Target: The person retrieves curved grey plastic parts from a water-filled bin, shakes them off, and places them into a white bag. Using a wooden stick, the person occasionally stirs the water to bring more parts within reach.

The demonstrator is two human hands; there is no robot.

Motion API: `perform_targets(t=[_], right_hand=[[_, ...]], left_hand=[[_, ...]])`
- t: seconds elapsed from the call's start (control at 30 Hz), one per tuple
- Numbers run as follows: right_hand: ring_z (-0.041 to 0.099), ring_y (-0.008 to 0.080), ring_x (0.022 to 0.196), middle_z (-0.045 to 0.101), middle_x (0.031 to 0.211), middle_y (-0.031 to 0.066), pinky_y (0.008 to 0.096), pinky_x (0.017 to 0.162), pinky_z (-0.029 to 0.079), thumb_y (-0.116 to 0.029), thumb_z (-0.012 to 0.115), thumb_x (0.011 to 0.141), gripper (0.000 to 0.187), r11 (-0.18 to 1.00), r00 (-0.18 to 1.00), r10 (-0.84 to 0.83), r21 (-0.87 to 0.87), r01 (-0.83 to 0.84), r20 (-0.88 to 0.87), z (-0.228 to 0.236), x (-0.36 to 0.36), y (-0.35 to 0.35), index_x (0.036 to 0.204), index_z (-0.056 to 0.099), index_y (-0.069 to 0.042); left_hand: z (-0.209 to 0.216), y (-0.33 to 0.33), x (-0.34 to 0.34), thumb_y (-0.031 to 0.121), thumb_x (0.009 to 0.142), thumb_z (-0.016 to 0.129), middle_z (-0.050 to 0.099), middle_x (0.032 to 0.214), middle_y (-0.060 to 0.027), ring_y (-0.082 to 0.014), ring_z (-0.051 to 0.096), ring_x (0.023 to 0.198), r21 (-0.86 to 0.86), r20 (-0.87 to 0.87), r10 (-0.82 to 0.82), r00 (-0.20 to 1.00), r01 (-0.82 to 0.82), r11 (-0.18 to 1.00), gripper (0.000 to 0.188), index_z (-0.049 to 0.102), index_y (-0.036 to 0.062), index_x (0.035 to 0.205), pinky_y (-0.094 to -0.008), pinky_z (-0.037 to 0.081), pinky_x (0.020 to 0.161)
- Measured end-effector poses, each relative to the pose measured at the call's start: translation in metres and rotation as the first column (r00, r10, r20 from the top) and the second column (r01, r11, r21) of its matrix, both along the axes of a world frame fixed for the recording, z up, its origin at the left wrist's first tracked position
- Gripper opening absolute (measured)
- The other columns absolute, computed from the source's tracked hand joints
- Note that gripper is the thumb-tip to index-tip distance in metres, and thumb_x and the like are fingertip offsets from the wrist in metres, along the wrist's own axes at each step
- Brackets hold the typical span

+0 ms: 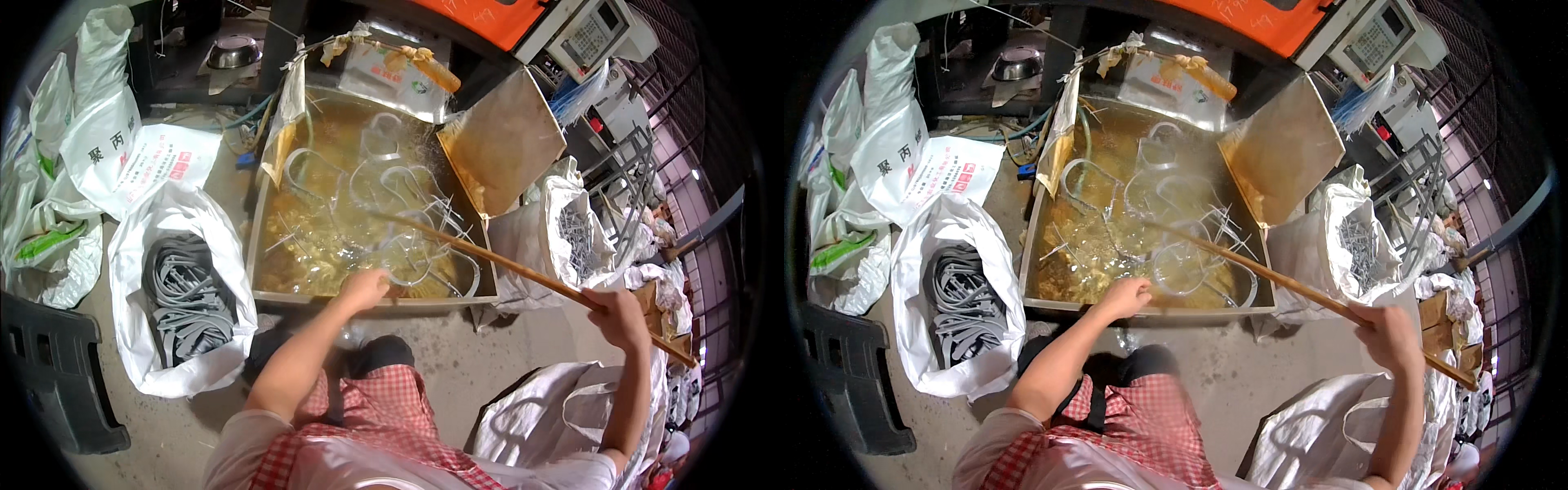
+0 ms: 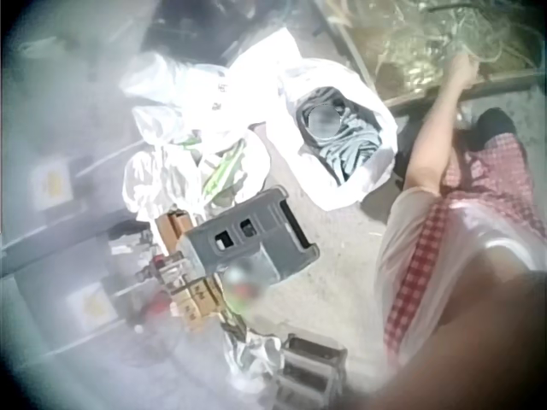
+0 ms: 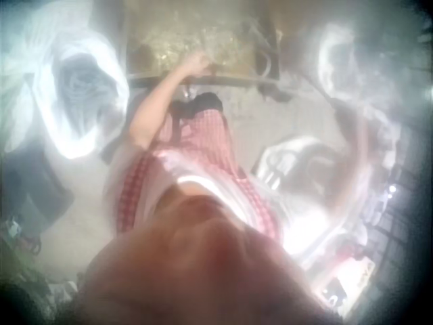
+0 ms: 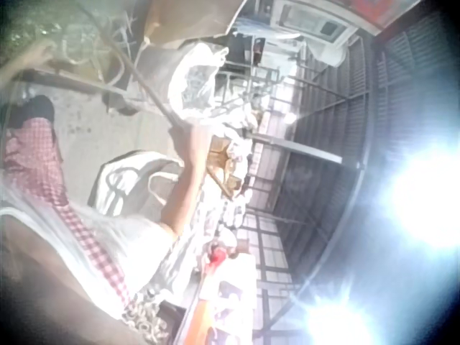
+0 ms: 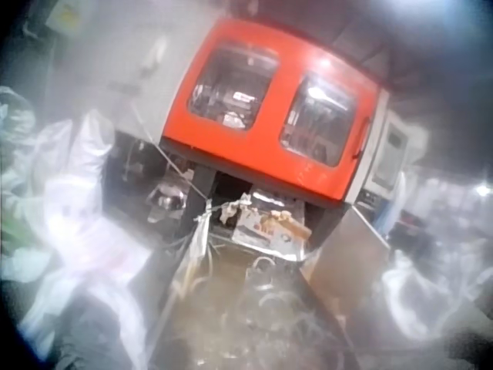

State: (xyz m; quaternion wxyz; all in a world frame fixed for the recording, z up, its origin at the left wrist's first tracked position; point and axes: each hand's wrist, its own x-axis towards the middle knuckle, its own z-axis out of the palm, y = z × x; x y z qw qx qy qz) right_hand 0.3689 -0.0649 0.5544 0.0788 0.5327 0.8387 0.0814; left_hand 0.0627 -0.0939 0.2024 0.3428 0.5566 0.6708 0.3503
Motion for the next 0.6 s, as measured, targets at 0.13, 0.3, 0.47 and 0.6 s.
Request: perform_targets(t=[0.13, 0.3, 0.47, 0.6], right_hand=[[0.056, 0.0081, 0.064, 0.065, 0.07, 0.01, 0.0269, 0.058, 0.047, 0.008, 0.062, 0.063, 0.042, 0.952, 0.946, -0.258, -0.221, 0.214, -0.196, 0.031, 0.076, -0.036, 0.104, 0.063, -0.002], [0.059, 0.0077, 0.07, 0.066, 0.075, 0.0049, 0.0238, 0.063, 0.049, 0.011, 0.061, 0.064, 0.039, 0.888, 0.874, -0.397, -0.357, 0.289, -0.281, 0.04, 0.115, -0.057, 0.101, 0.064, 0.001], [0.052, 0.0072, 0.053, 0.06, 0.062, 0.0115, 0.0256, 0.053, 0.044, 0.0, 0.061, 0.068, 0.032, 0.915, 0.933, -0.334, -0.284, 0.287, -0.134, -0.013, 0.083, -0.042, 0.1, 0.065, -0.007], [0.053, 0.0073, 0.061, 0.057, 0.061, 0.0078, 0.024, 0.059, 0.044, -0.001, 0.062, 0.07, 0.031, 0.979, 0.94, -0.132, -0.191, 0.074, -0.314, -0.086, 0.137, -0.016, 0.101, 0.065, -0.007]], left_hand=[[-0.014, 0.005, 0.005, 0.024, 0.076, 0.059, 0.063, 0.098, -0.0138, -0.0289, 0.059, 0.092, -0.008, -0.015, 0.037, 0.999, -0.037, 0.999, 0.037, 0.058, 0.004, 0.108, -0.0369, 0.046, 0.08], [-0.02, 0.007, -0.006, 0.026, 0.077, 0.059, 0.063, 0.097, -0.0139, -0.0297, 0.06, 0.09, 0.02, 0.003, 0.101, 0.995, -0.101, 0.995, 0.034, 0.058, 0.0062, 0.105, -0.0366, 0.046, 0.079], [-0.018, 0.001, -0.009, 0.027, 0.078, 0.058, 0.063, 0.097, -0.0138, -0.0291, 0.06, 0.09, 0.006, -0.002, 0.115, 0.993, -0.115, 0.993, 0.036, 0.058, 0.005, 0.106, -0.0369, 0.046, 0.078], [-0.006, -0.007, -0.005, 0.026, 0.078, 0.059, 0.063, 0.099, -0.0139, -0.0281, 0.06, 0.092, -0.011, 0.045, 0.108, 0.993, -0.108, 0.994, 0.036, 0.057, 0.0057, 0.107, -0.0365, 0.046, 0.079]])
